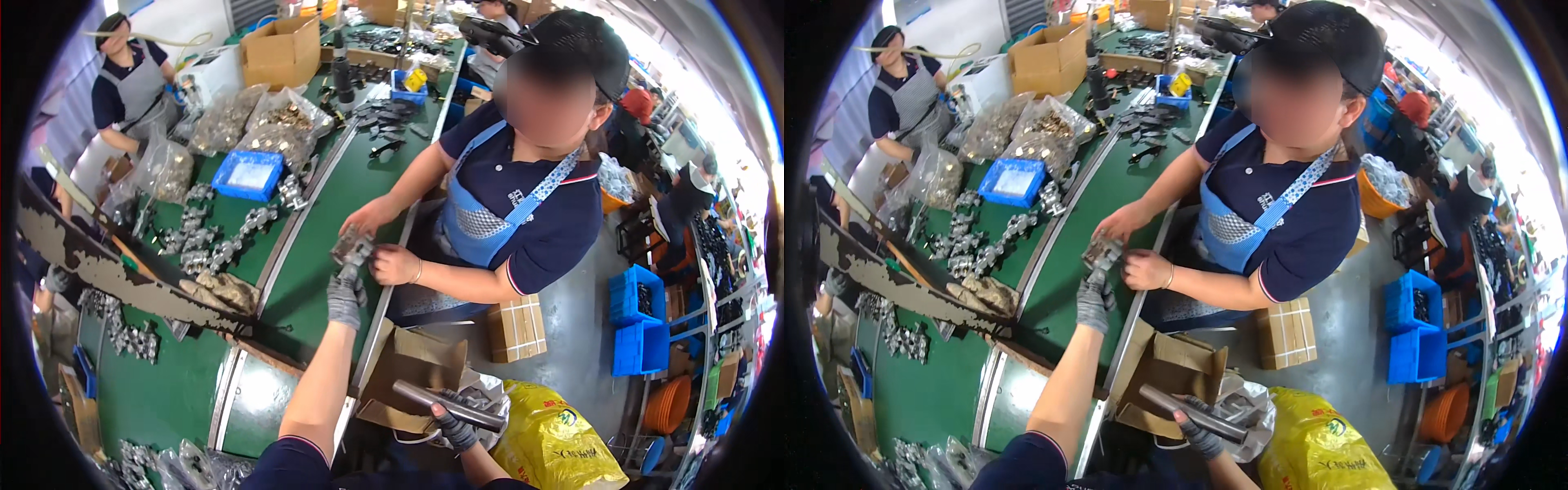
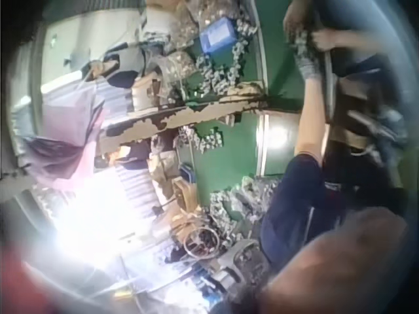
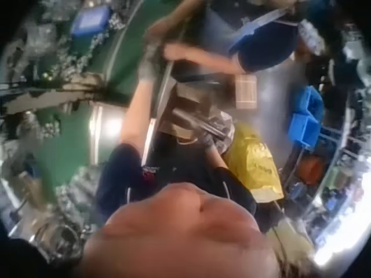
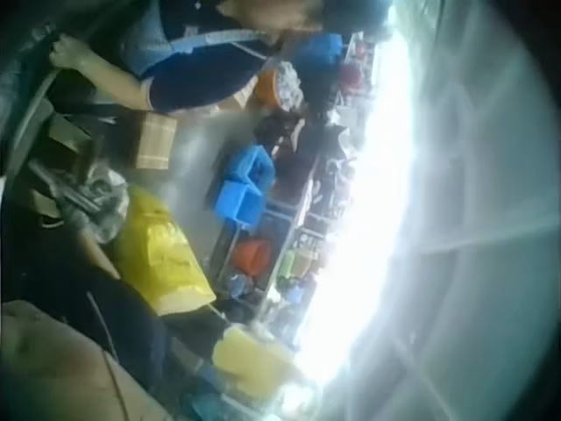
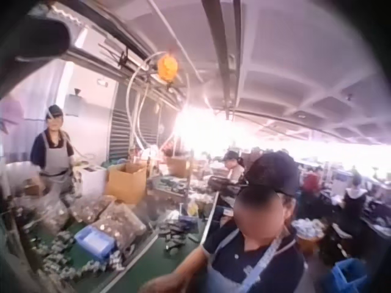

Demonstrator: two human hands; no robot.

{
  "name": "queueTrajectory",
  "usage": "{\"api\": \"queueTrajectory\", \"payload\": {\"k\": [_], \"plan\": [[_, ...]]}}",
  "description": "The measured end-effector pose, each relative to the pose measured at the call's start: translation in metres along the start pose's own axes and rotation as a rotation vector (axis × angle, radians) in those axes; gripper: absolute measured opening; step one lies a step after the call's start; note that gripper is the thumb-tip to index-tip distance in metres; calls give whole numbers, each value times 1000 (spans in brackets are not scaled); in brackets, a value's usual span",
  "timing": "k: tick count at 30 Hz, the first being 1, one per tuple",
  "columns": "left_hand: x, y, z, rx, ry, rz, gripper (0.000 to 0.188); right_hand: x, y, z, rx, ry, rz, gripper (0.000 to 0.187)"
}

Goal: The person assembles brake caliper units by inserting rubber seals and metal pins into caliper housings by hand and fitting components using a metal rod.

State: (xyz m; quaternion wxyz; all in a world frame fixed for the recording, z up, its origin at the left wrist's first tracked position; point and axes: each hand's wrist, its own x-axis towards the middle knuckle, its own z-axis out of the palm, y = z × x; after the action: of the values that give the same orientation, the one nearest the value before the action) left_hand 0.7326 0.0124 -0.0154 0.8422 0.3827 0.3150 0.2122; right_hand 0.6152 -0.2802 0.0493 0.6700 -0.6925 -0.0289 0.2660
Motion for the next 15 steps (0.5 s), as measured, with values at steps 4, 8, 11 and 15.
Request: {"api": "queueTrajectory", "payload": {"k": [4,8,11,15], "plan": [[39,-3,2,-26,-27,-74,23,-1,1,-9,-16,20,10,48],[70,4,8,118,-8,-137,35,-2,12,-13,-56,49,68,46],[97,8,9,116,-82,-115,28,5,16,-11,-91,-13,107,43],[66,32,44,-22,53,42,21,16,5,5,-17,-9,129,51]]}}
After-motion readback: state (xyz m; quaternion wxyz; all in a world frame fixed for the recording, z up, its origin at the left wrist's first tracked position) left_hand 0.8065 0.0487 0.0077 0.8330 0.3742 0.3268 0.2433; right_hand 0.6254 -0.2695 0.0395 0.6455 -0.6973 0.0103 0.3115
